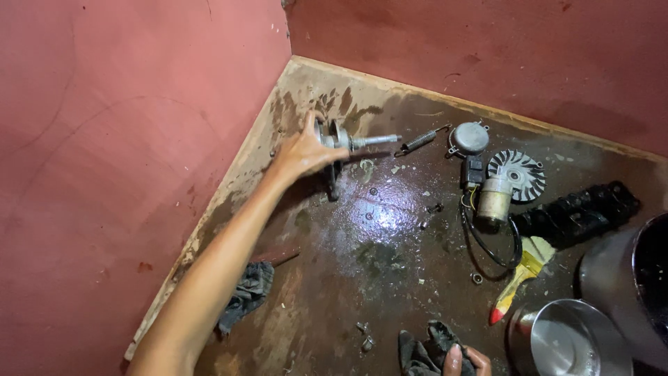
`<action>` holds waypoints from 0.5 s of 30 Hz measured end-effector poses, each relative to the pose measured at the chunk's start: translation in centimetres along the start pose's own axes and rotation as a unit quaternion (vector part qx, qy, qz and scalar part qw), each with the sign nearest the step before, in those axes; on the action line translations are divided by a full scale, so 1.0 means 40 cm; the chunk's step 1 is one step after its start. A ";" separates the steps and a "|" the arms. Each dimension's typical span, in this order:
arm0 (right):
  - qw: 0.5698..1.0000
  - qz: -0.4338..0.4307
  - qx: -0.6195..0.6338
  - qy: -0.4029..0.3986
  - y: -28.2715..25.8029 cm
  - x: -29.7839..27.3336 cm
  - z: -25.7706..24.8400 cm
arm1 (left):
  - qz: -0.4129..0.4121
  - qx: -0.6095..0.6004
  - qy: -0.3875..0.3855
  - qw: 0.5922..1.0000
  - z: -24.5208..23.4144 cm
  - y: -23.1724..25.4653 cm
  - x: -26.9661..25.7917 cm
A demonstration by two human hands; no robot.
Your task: The person cleans a cylindrical mechanical part with a dark cloth on a wooden table. They then pick up a larger rotor-like component and wipe it thoroughly with the same cloth, rotating it to clean different sides.
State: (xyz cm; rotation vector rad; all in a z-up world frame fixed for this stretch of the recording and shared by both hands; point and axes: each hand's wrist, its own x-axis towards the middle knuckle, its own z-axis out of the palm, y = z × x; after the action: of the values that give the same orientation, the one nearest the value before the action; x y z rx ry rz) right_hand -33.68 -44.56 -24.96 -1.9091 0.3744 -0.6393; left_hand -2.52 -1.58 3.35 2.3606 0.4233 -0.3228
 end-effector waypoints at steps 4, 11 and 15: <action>0.998 -0.055 -0.026 0.011 0.055 0.003 -0.001 | 0.000 0.071 0.007 0.997 0.036 -0.005 -0.039; 0.998 -0.025 -0.065 -0.001 -0.034 0.021 0.008 | 0.048 0.015 0.020 0.999 0.082 -0.020 -0.119; 0.997 -0.068 -0.032 0.008 -0.081 0.018 0.022 | 0.046 0.022 0.015 0.999 0.098 -0.017 -0.146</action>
State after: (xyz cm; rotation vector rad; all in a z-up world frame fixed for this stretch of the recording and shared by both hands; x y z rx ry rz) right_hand -32.67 -42.93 -22.09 -2.0040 0.2782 -0.7398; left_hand -8.56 -5.03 2.12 2.4210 0.3236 -0.2558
